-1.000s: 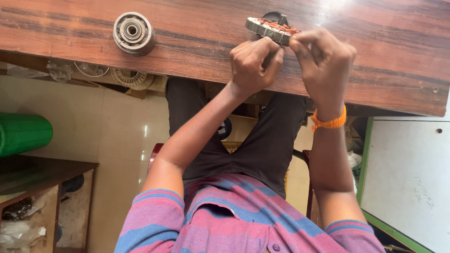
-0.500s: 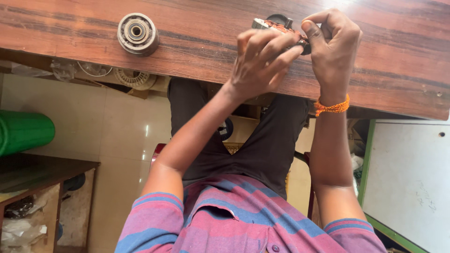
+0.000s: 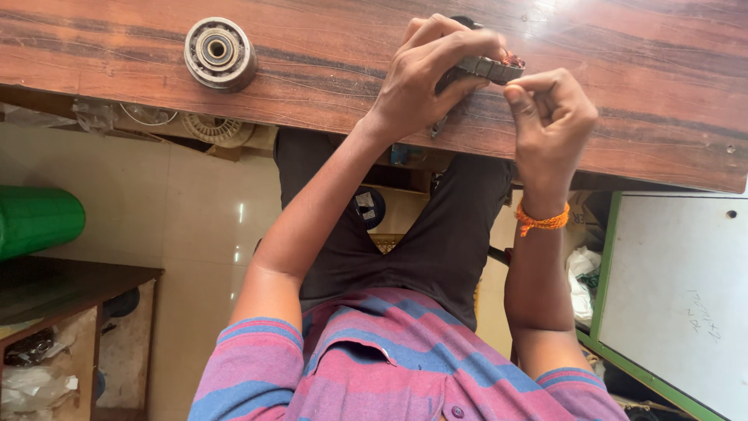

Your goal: The person sits at a wooden workbench working on a small electric motor armature, pressing and adjusting copper wire coils seated in the armature slots by hand while turning the armature to reach different sides.

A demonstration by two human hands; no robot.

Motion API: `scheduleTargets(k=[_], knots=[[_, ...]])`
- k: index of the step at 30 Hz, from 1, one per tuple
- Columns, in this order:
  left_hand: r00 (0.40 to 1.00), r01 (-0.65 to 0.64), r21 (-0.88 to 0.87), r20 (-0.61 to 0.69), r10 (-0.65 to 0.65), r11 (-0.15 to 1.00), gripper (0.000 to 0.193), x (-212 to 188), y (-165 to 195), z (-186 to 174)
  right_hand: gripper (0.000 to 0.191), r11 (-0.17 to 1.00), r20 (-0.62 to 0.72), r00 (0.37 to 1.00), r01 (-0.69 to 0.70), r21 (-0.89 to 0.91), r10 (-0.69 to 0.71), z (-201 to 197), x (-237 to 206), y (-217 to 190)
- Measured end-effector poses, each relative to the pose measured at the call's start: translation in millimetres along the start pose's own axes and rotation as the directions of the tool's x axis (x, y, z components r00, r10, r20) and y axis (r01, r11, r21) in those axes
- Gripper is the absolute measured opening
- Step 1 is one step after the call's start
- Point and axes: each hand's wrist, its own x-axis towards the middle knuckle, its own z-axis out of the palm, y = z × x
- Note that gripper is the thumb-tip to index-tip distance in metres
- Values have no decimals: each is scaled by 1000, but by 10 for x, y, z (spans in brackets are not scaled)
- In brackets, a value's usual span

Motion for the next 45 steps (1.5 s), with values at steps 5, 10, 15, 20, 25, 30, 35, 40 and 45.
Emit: scheduleTargets(k=[5, 10, 15, 20, 25, 30, 35, 40, 45], knots=[[996, 51, 43, 77, -54, 998, 32, 41, 21, -30, 11, 1000, 4, 1000, -19, -12, 19, 145, -98, -2], [970, -243, 246, 74, 232, 938, 27, 7, 17, -97, 7, 999, -31, 999, -21, 25, 22, 304, -216, 52], [916, -344, 516, 0, 401, 785, 13, -124, 64, -5, 6, 998, -15, 998, -60, 24, 61, 230, -375, 13], [984, -122, 312, -89, 157, 942, 8, -166, 131, 64, 7, 988, 66, 997, 44, -150, -34, -2, -144, -139], [961, 100, 108, -269, -68, 989, 11, -146, 266, 133, 7, 922, 145, 966, 248, -298, -213, 92, 272, -200], [905, 285, 36, -338, -257, 958, 13, -123, 376, 192, 5, 912, 189, 953, 286, -295, -237, 257, 579, -149], [909, 357, 162, -287, -302, 920, 15, -135, 402, 197, 9, 914, 174, 967, 237, -329, -188, 158, 687, -56], [981, -141, 401, -67, 183, 905, 32, -54, 167, 109, 6, 965, 84, 992, 110, -236, -93, 59, 592, 55], [996, -85, 229, 31, 80, 970, 51, -18, 4, 89, 9, 988, -34, 997, 66, -142, -72, 31, 419, 98]])
